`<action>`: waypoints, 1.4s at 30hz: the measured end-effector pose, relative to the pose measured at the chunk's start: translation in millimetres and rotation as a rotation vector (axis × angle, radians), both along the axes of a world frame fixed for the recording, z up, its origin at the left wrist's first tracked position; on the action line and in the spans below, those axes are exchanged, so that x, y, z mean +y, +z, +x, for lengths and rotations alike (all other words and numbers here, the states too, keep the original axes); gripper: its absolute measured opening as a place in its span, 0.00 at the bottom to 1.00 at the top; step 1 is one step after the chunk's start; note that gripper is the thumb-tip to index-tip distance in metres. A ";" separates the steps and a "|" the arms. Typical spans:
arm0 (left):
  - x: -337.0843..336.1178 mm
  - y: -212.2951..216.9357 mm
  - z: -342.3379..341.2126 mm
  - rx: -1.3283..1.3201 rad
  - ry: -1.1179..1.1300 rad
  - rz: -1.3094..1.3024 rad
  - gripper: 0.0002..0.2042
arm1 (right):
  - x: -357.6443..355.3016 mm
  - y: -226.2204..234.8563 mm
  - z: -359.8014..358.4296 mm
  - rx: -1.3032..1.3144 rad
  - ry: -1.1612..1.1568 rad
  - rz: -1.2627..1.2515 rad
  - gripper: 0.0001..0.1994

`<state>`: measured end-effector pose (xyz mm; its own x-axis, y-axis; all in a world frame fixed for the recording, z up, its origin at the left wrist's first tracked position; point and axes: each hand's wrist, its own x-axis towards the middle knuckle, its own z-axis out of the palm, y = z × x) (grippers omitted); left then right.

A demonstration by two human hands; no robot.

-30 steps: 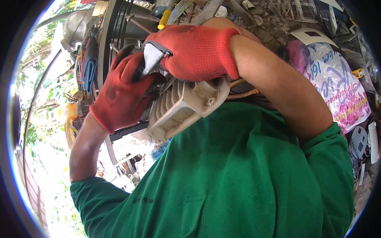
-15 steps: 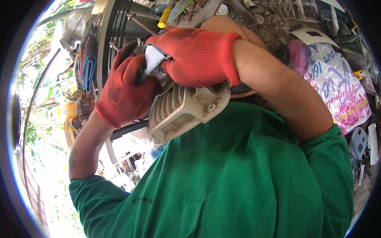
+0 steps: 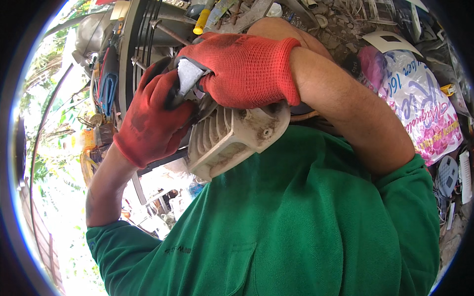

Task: The person disassembles a metal housing by removing screws with a screwdriver and prying off a metal plate with pliers while sitting in a cluttered outdoor workspace.

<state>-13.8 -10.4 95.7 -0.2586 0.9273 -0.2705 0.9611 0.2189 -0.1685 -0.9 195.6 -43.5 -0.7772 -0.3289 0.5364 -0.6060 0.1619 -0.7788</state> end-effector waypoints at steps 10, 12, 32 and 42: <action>2.5 3.6 5.2 -0.015 0.039 0.028 0.17 | 6.5 6.8 -0.2 -0.002 0.084 -0.009 0.17; -0.8 1.1 5.1 -0.038 0.003 0.025 0.18 | 9.7 10.0 2.1 -0.006 0.065 0.039 0.22; -0.3 -6.9 12.2 0.062 0.018 0.023 0.17 | 7.6 4.6 3.2 0.007 0.032 0.063 0.26; -2.0 -10.0 9.4 0.137 0.016 0.049 0.09 | 2.2 2.6 2.5 0.089 -0.105 0.075 0.25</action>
<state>-4.4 -12.5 85.8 -0.3045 0.9340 -0.1867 0.9263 0.2448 -0.2864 1.5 197.8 -41.0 -0.7600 -0.2898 0.5817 -0.6487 0.2835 -0.7063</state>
